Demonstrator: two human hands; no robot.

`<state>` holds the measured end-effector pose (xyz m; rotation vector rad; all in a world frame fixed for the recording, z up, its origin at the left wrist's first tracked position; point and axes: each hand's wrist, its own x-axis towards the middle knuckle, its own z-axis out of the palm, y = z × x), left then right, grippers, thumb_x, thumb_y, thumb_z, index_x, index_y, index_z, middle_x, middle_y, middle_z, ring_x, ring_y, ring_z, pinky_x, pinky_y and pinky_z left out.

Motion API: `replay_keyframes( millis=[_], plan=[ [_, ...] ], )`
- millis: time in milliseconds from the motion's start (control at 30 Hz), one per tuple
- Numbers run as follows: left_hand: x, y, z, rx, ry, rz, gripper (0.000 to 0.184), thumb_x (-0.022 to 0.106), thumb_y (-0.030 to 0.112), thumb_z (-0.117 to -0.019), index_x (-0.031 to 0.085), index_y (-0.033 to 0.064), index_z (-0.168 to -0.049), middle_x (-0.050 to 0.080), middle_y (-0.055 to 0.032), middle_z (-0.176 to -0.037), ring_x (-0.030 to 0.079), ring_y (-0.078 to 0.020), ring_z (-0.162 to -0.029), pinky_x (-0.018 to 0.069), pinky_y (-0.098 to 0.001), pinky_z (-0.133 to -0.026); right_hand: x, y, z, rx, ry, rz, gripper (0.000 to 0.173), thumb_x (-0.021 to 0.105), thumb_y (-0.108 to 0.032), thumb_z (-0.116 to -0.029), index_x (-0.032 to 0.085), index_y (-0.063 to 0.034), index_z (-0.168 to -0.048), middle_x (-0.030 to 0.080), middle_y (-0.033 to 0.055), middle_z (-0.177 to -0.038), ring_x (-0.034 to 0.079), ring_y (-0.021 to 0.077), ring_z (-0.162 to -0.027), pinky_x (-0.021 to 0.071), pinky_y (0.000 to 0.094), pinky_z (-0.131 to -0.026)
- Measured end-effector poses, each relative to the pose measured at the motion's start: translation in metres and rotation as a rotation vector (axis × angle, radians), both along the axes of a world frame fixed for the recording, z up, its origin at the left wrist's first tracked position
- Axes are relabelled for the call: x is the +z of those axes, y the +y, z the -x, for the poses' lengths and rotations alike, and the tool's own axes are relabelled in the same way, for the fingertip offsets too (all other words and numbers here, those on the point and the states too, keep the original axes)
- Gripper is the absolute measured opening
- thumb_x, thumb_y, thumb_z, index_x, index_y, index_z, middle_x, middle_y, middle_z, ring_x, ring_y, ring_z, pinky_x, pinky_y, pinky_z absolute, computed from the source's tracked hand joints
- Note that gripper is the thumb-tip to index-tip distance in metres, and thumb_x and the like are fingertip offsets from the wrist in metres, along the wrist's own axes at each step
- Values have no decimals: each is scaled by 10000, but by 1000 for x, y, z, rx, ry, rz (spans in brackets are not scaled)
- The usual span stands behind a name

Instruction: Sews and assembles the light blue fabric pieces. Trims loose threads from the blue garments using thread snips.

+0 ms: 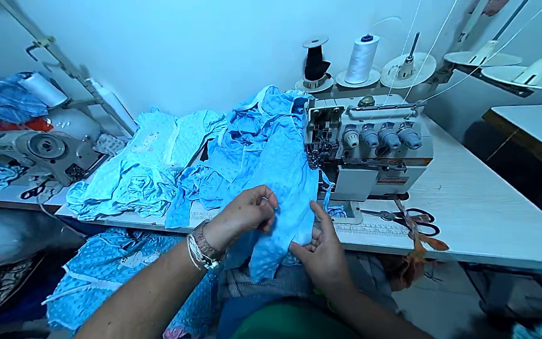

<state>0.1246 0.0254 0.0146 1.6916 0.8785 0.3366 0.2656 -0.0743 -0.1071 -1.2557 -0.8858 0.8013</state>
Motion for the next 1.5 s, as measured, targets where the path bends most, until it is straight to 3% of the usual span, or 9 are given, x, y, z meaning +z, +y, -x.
replay_keyframes(
  millis=[200, 367, 500, 633, 733, 867, 1033, 1167, 1500],
  plan=[
    [-55, -32, -9, -186, 492, -670, 727, 870, 160, -780, 526, 49, -1412, 596, -186, -1275, 639, -367, -1103, 571, -544, -856, -9, -12, 11, 5, -52, -111, 398, 743, 6, -855, 625, -72, -1227, 734, 64, -899, 723, 122, -737, 622, 270, -669],
    [-70, -27, -2, 17, 426, -803, 341, 671, -7, -894, 618, 20, -1230, 689, -182, -1021, 706, -364, -850, 576, -563, -679, -3, -24, -5, 95, -341, 50, 102, 696, -60, -889, 740, -109, -966, 682, -14, -790, 507, 41, -503, 449, 209, -481],
    [-54, 9, 24, -2, 602, -627, 232, 653, 28, -910, 711, 16, -1134, 686, -205, -1053, 672, -395, -998, 534, -604, -835, 9, -27, -21, 201, -354, 196, 127, 650, -14, -927, 750, -88, -950, 695, 9, -796, 603, 74, -569, 538, 238, -549],
    [-51, 26, 43, 13, 487, -595, 167, 678, 81, -919, 724, 31, -766, 648, -123, -881, 631, -270, -869, 507, -484, -764, 7, -33, -3, 326, -398, 153, 126, 657, -100, -926, 768, -110, -983, 717, -22, -789, 610, 31, -566, 535, 214, -543],
    [-47, -1, 34, 28, 262, -547, 85, 731, 77, -885, 727, 2, -923, 682, -162, -1034, 657, -283, -983, 534, -477, -839, -2, -39, 15, 354, -604, -83, 199, 612, -179, -945, 795, -112, -988, 721, -30, -813, 535, -13, -578, 459, 168, -539],
    [-69, -26, 4, 78, 312, -516, 514, 822, 111, -840, 581, -18, -1275, 643, -250, -1176, 675, -401, -993, 566, -578, -822, -7, -39, 25, 320, -747, -342, 222, 584, -134, -962, 799, -84, -988, 741, 7, -797, 629, 16, -618, 543, 169, -598],
    [-83, 10, 2, 139, 521, -591, 272, 628, 109, -928, 653, 13, -1180, 678, -190, -1106, 685, -355, -1017, 551, -563, -854, -10, -37, 8, 319, -759, -379, 231, 579, -142, -970, 804, -97, -998, 760, -6, -836, 677, 6, -694, 578, 173, -659],
    [-77, 35, 36, 159, 228, -426, 74, 683, 62, -912, 686, -11, -901, 608, -111, -758, 575, -232, -722, 472, -455, -678, -4, -33, 3, 424, -692, -414, 232, 583, -163, -993, 799, -87, -1031, 758, -4, -854, 665, -11, -716, 568, 159, -685],
    [-40, 26, 57, 162, 90, -296, 125, 516, 86, -1021, 619, 24, -1056, 573, -60, -741, 543, -130, -656, 436, -321, -612, 26, -3, 35, 517, -749, -647, 212, 595, -93, -946, 796, -52, -1000, 760, 27, -850, 692, 35, -762, 576, 182, -739]
  ],
)
